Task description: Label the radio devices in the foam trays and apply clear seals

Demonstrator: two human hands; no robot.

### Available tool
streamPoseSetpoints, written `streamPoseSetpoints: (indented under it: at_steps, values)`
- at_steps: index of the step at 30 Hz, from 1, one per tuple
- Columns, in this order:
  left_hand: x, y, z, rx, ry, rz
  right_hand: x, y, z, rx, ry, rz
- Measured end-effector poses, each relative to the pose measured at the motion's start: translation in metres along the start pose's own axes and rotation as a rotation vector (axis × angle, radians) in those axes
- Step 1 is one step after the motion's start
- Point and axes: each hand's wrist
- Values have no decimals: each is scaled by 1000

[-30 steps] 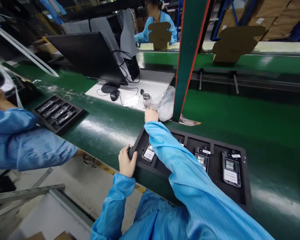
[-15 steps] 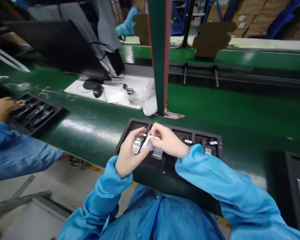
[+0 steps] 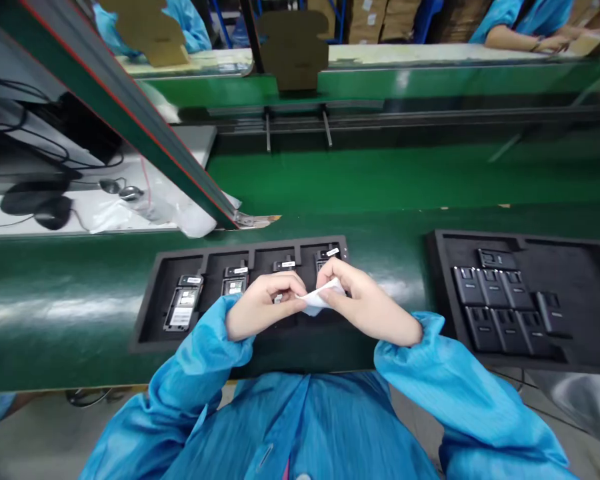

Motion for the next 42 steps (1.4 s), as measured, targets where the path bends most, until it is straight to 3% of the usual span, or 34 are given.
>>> streamPoseSetpoints:
  at_steps: [5, 12, 18, 20, 22, 25, 29, 34, 38, 42]
  values:
    - [9, 13, 3, -23, 117, 27, -9, 8, -24, 367, 62, 29]
    - [-3, 40, 21, 100, 210, -225, -5, 35, -54, 461, 33, -60]
    - [-14, 40, 39, 211, 306, -213, -4, 48, -66, 641, 120, 89]
    - [-17, 36, 41, 303, 316, -217, -3, 48, -68, 579, 166, 73]
    - [-18, 33, 42, 305, 283, -242, -2, 46, -67, 484, 160, -31]
    - [-16, 31, 40, 176, 154, -284, -2, 43, -63, 226, 53, -174]
    - [-13, 30, 40, 181, 88, -272, -6, 44, -58, -125, -93, -243]
    - [-11, 36, 42, 262, 11, -257, -14, 52, -66, -197, -175, -350]
    - [-3, 45, 53, 90, -210, -334, -18, 61, -76, -365, -195, -284]
    - [7, 53, 68, -290, -387, -311, -21, 60, -81, -566, -121, -194]
Point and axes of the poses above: each hand's wrist, its own x-axis towards the middle knuckle, its own y-axis out of the palm, z = x × y, and after that the axes turned 7 degrees about -x, right-handed
